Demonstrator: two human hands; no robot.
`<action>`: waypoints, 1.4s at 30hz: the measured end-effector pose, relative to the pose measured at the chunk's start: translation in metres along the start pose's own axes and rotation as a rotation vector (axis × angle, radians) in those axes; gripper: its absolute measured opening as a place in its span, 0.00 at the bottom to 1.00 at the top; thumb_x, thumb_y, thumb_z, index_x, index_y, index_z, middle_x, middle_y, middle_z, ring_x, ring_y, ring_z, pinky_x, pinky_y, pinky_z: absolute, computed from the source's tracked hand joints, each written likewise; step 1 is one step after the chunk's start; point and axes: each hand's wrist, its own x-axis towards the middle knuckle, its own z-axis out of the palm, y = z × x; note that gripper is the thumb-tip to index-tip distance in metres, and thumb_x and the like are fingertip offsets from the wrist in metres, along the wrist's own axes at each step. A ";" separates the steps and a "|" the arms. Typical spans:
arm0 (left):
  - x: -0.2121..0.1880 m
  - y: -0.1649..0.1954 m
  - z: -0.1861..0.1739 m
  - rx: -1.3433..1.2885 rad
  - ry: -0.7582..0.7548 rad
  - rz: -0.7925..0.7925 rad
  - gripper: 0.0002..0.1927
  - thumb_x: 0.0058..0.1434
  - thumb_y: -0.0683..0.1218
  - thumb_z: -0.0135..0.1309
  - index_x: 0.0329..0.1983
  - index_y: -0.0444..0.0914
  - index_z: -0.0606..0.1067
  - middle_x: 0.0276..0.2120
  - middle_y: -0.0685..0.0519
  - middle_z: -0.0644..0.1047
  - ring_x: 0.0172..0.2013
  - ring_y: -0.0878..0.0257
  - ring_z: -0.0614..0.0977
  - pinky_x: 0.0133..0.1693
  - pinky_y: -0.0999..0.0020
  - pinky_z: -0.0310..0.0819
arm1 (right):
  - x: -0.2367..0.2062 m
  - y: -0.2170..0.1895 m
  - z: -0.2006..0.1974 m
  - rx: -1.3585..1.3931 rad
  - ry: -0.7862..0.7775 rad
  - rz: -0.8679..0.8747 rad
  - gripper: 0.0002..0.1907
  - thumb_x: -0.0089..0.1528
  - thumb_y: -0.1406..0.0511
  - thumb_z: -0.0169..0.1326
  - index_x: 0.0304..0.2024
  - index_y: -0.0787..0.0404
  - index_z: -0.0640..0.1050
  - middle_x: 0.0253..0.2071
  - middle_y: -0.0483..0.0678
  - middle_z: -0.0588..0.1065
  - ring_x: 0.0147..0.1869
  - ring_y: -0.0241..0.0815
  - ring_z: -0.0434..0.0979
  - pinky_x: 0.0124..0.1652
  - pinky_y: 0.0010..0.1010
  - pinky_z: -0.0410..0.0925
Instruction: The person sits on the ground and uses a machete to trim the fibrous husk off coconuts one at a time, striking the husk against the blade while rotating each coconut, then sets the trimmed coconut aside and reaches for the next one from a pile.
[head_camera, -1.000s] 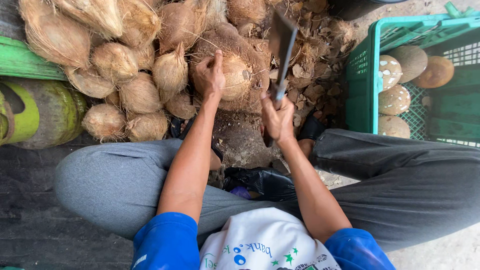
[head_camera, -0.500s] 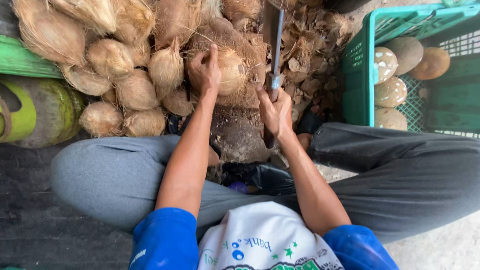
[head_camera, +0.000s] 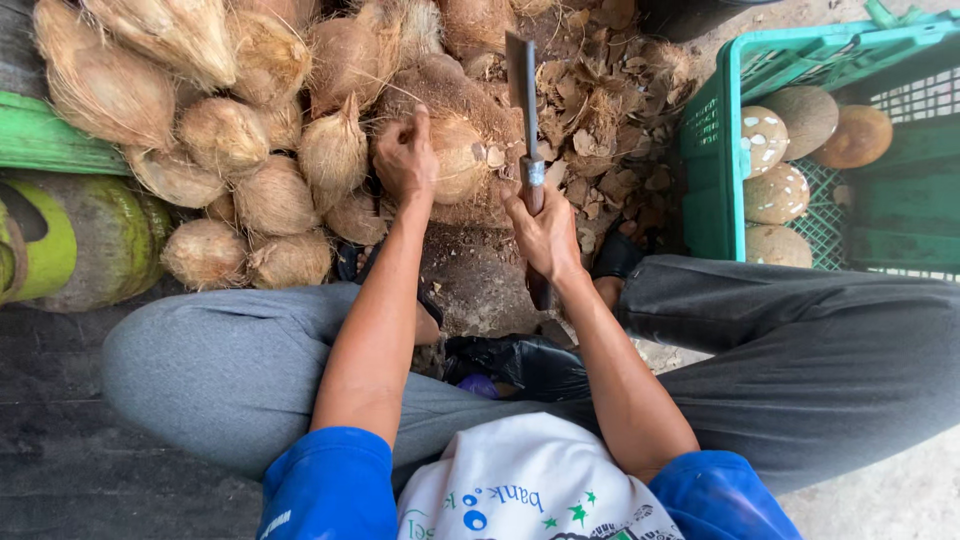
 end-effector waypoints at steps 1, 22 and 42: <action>-0.004 -0.001 -0.001 0.002 -0.003 -0.051 0.37 0.62 0.76 0.44 0.49 0.41 0.78 0.45 0.48 0.81 0.42 0.54 0.83 0.43 0.52 0.75 | 0.000 0.000 0.001 -0.010 0.000 0.000 0.19 0.67 0.54 0.55 0.33 0.61 0.70 0.22 0.46 0.71 0.24 0.37 0.69 0.25 0.34 0.66; -0.016 0.017 0.004 -0.041 -0.239 0.039 0.30 0.63 0.72 0.43 0.33 0.44 0.76 0.25 0.57 0.74 0.27 0.62 0.79 0.30 0.61 0.69 | -0.023 -0.017 -0.012 0.250 -0.008 -0.182 0.08 0.71 0.59 0.49 0.41 0.55 0.67 0.24 0.40 0.64 0.23 0.31 0.63 0.21 0.23 0.62; -0.009 0.023 0.019 0.003 -0.136 -0.006 0.24 0.68 0.65 0.43 0.30 0.45 0.77 0.23 0.57 0.74 0.21 0.65 0.69 0.24 0.64 0.60 | -0.021 0.003 -0.002 0.171 0.020 -0.284 0.10 0.71 0.62 0.54 0.35 0.57 0.72 0.22 0.41 0.69 0.20 0.30 0.67 0.19 0.27 0.66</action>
